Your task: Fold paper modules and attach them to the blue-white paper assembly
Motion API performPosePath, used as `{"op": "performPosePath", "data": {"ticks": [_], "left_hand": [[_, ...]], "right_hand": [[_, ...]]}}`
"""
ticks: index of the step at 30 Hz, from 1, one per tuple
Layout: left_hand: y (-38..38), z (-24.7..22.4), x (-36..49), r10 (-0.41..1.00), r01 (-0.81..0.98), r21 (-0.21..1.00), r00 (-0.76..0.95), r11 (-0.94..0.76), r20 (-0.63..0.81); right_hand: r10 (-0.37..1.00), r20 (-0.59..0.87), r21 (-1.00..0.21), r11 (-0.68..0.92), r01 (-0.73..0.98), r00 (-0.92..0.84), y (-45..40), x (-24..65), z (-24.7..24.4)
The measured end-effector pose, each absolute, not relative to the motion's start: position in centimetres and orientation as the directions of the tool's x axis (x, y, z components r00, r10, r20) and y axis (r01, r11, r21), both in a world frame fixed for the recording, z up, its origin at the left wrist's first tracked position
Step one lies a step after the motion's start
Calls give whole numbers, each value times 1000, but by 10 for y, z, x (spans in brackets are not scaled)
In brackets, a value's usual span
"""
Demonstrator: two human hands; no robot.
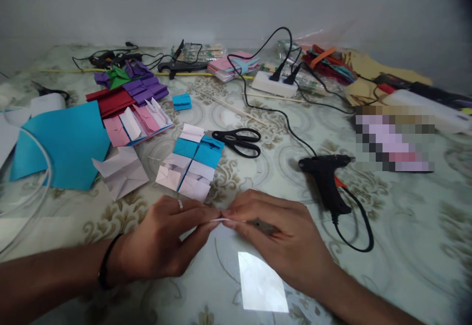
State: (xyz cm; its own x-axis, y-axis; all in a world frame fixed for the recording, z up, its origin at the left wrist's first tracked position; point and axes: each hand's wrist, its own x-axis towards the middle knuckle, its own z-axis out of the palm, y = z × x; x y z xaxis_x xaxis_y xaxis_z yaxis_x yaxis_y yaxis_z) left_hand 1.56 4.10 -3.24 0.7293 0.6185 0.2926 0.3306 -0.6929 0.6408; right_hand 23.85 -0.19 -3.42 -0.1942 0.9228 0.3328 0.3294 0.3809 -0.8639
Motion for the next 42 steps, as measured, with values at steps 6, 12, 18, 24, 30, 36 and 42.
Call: {"op": "performPosePath", "data": {"ticks": [6, 12, 18, 24, 30, 36, 42], "left_hand": [[44, -26, 18, 678, 317, 842, 731, -436, 77], [54, -32, 21, 769, 283, 959, 619, -30, -159], [61, -38, 21, 781, 220, 973, 593, 74, -194], [61, -34, 18, 742, 156, 982, 645, 108, -184], [58, -39, 20, 727, -39, 976, 673, 216, -134], [57, -51, 25, 735, -120, 947, 662, 299, -148], [57, -49, 25, 721, -156, 926, 676, 343, -153]], "right_hand": [[968, 102, -899, 189, 396, -230, -2, 239, -30], [970, -55, -968, 7, 253, -239, -2, 243, -30], [939, 71, -968, 146, 205, -336, 3, 250, -30], [966, 6, -979, 58, 196, -258, 6, 244, -31], [975, -155, -980, -131, 151, -162, 3, 240, -35], [975, -176, -982, -165, 87, -138, 2, 239, -39], [970, -159, -985, -168, -37, -183, 3, 238, -44]]}}
